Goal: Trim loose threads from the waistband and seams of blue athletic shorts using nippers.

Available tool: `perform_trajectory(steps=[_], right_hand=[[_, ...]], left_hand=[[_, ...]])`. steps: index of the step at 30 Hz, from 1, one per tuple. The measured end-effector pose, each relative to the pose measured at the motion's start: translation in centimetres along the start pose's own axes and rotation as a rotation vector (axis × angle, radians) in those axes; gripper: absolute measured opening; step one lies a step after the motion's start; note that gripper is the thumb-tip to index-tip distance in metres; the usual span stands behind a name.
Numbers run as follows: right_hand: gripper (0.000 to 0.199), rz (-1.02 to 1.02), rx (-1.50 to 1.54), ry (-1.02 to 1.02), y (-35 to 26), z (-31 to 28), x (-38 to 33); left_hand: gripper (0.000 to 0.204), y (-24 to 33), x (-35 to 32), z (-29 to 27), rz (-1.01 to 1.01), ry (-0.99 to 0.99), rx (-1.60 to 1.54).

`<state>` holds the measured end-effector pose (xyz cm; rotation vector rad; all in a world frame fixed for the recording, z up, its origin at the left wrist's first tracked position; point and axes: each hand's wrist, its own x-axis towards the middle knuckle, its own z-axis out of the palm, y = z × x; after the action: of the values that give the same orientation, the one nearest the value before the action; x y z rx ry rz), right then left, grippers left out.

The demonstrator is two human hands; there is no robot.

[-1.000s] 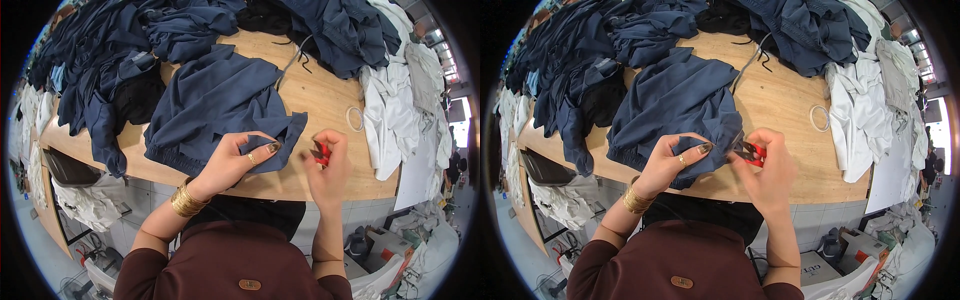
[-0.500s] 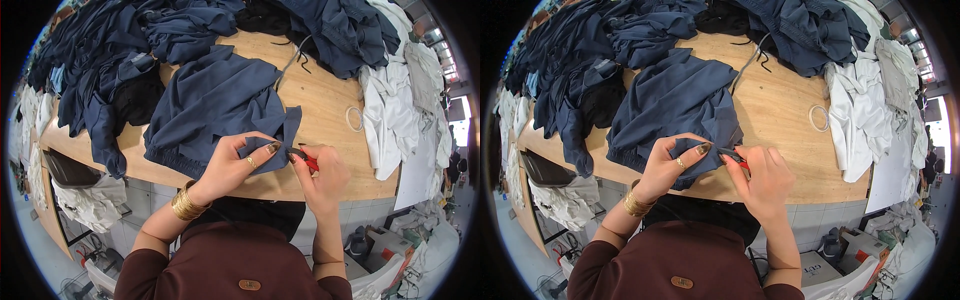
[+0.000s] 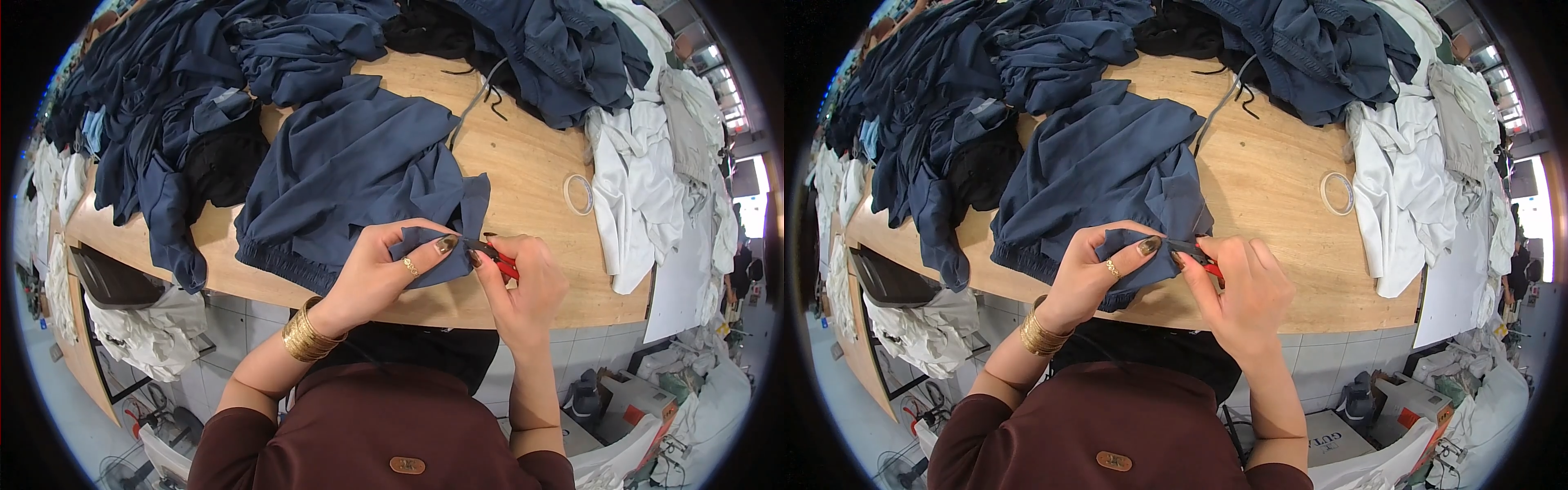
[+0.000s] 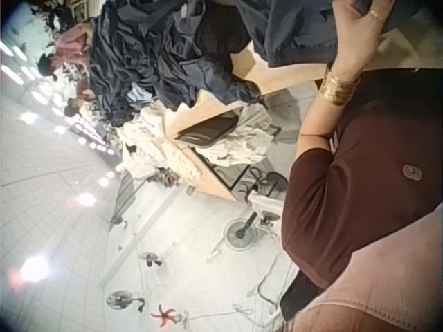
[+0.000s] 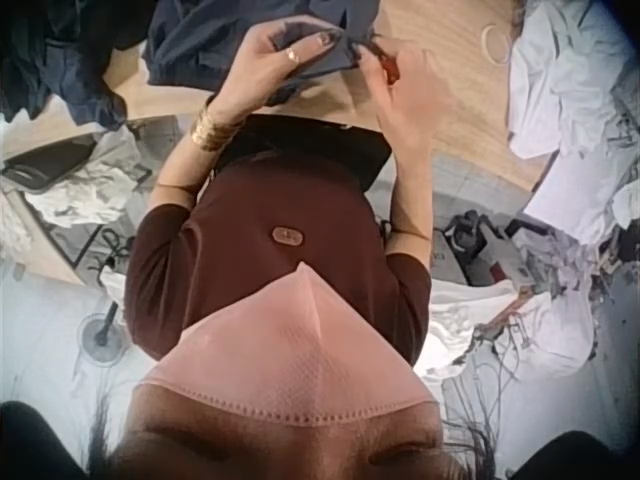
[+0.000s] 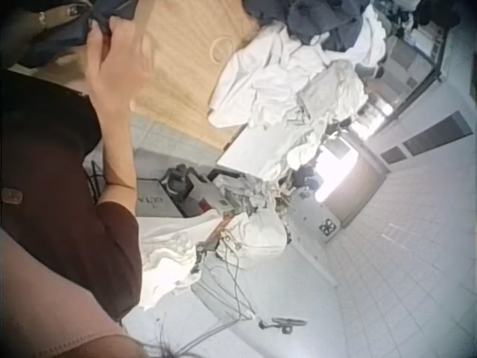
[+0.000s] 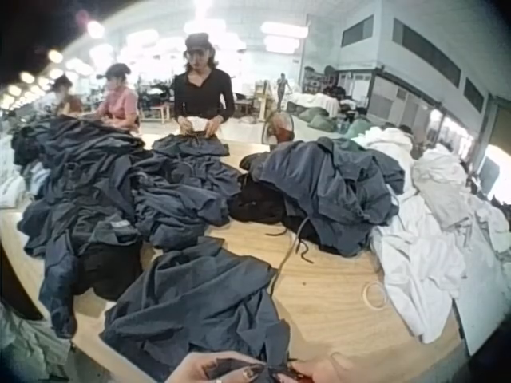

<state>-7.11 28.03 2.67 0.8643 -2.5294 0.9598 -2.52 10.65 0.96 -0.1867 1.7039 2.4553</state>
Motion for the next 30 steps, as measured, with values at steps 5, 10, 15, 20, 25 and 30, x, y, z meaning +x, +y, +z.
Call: perform_trajectory(steps=[5, 10, 15, 20, 25, 30], right_hand=[[0.019, -0.009, 0.013, 0.024, -0.1, 0.2, 0.0], [0.020, 0.010, -0.007, -0.024, 0.0, -0.1, -0.1], [0.023, 0.439, 0.586, -0.108, -0.6, 0.0, 0.6], [0.011, 0.544, 0.716, -0.096, 0.1, 0.7, -0.1], [0.024, 0.377, 0.462, -0.034, -0.1, 0.8, 0.4], [0.030, 0.024, 0.187, 0.049, -0.2, 0.6, 0.3]], left_hand=[[0.018, -0.2, 0.0, 0.0, -0.019, -0.010, -0.045], [0.019, 0.0, 0.0, 0.0, 0.012, -0.036, -0.005], [0.019, 0.2, -0.1, -0.2, 0.009, -0.057, 0.004], [0.017, -0.1, 0.0, -0.8, 0.093, -0.021, 0.052], [0.020, -0.3, -0.8, -1.4, 0.054, 0.014, -0.114], [0.021, -0.1, -1.0, -0.9, 0.056, 0.029, -0.112]])
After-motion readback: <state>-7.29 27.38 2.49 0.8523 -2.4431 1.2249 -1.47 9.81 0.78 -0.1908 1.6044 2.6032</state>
